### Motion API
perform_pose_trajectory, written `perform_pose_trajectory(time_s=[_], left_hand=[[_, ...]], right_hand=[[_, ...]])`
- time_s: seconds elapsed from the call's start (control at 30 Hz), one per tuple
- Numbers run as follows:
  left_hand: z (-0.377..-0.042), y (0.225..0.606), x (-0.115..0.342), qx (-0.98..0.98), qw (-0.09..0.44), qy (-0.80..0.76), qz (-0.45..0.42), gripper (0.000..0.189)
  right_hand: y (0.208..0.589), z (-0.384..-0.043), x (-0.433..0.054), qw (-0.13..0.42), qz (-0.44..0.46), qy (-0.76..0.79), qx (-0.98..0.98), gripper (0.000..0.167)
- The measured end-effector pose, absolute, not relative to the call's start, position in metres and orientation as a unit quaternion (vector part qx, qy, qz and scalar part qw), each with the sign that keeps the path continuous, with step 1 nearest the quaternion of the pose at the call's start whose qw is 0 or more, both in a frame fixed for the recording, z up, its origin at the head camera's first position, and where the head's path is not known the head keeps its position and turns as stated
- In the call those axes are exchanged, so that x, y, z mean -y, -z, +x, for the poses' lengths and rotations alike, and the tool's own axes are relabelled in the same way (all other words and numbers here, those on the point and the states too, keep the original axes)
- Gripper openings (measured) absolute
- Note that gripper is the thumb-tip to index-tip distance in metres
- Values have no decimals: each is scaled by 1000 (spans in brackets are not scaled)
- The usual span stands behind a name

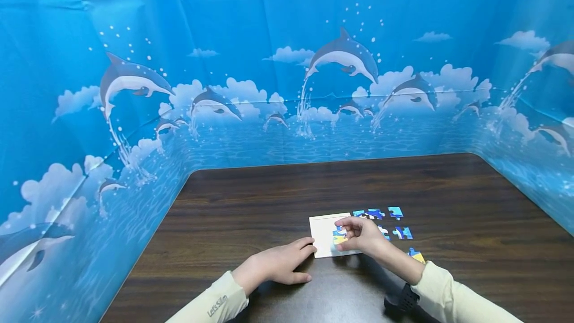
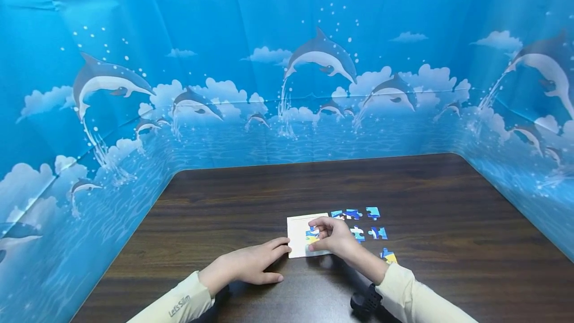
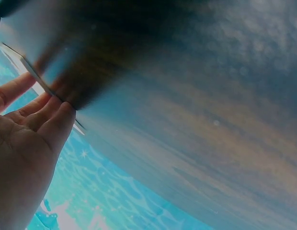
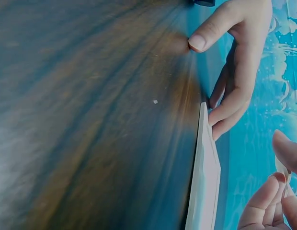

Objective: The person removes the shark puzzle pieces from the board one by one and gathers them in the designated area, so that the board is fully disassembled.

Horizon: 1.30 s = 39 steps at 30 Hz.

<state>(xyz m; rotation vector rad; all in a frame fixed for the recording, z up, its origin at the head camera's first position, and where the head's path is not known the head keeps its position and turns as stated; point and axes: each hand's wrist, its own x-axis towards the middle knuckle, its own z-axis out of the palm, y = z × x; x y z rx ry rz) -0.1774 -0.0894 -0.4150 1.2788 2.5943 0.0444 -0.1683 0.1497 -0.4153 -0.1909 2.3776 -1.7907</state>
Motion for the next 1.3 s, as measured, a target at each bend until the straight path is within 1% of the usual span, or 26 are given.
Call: perform_pose_trajectory(time_s=[0.37,0.57,0.67,0.8,0.93,1.2,1.3], left_hand=[[-178,417,92,-891,128,-16,435,60],[-179,417,93,-887,120,-17,445,59],[-178,416,93,-888,127,-19,443,59],[-176,416,92,-888,136,-21,438,60],[-175,415,93,-888,139,-25,437,60],[-176,414,91,-887,139,-27,439,60],[-176,414,91,-887,138,-24,440,60]], right_hand=[[421,-150,-182,102,-57,608,-786,58],[424,-146,-191,103,-52,601,-791,58],[427,-145,-193,103,-57,600,-791,58],[432,-143,-196,93,-86,589,-798,58],[434,-141,-197,70,-120,558,-818,56],[435,-137,-199,49,-132,464,-875,47],[436,-135,-199,33,-141,422,-895,45]])
